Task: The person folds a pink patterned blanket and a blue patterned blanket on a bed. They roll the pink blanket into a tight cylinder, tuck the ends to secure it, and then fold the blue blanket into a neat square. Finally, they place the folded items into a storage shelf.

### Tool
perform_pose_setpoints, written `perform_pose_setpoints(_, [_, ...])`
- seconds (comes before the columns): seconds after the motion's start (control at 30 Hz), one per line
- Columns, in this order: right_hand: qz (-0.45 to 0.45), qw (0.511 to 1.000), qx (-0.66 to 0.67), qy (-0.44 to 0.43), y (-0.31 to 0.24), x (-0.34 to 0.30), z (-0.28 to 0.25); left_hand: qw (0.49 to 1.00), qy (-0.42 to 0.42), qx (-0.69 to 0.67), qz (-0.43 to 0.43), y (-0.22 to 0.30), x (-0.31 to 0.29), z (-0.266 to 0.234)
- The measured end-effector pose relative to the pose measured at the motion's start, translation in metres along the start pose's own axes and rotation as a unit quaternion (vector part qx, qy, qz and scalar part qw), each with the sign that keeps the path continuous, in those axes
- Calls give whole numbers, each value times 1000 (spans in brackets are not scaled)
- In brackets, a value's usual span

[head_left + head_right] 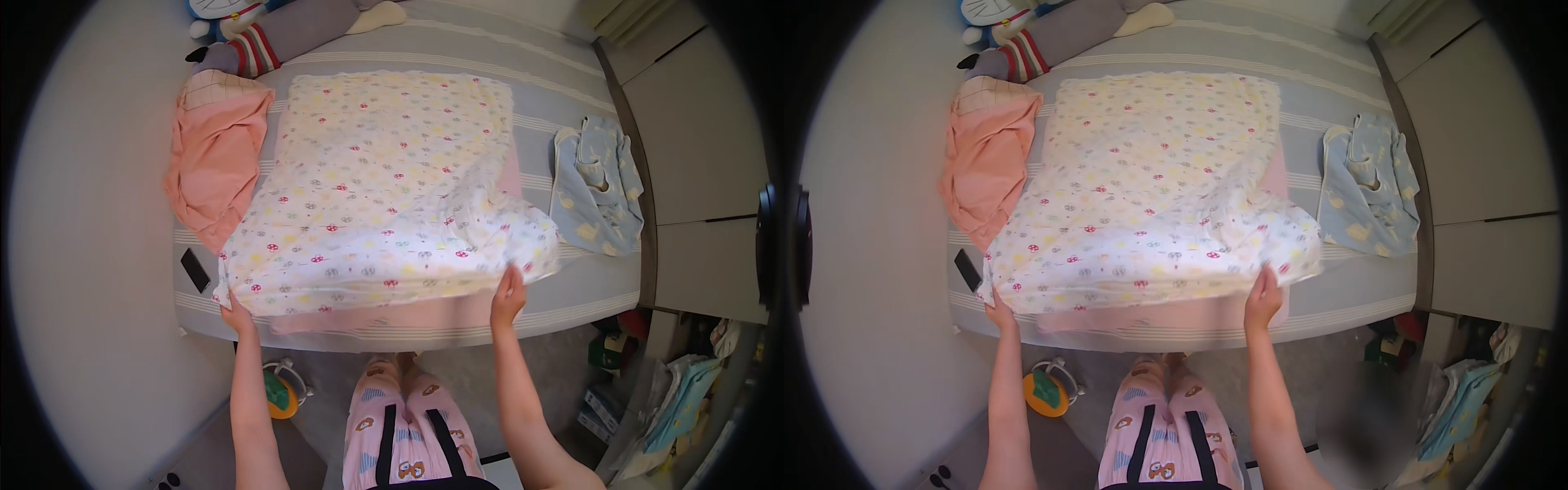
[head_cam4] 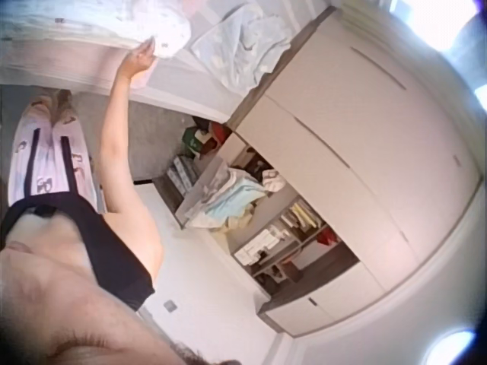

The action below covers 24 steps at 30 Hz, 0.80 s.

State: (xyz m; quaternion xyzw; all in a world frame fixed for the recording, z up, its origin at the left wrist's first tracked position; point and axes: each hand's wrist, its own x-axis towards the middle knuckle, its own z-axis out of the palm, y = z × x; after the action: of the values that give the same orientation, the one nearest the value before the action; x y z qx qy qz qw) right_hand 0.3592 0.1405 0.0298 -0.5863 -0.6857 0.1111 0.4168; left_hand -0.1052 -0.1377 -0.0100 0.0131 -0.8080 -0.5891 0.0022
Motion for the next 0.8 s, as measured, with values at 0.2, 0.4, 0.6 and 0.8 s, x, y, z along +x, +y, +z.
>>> perform_pose_setpoints(0.2, [315, 932, 114, -134, 99, -131, -2, 991, -2, 130, -36, -90, -3, -28])
perform_pose_setpoints(0.4, [624, 698, 345, 58, 162, -131, 9, 924, -105, 98, -355, -125, -35, -29])
perform_pose_setpoints(0.6, [587, 676, 446, 6, 169, -40, 4, 919, -132, 19, -370, -144, -44, -18])
perform_pose_setpoints(0.8, [388, 874, 189, 223, 140, -49, -51, 915, -109, -69, -382, -156, -40, -33])
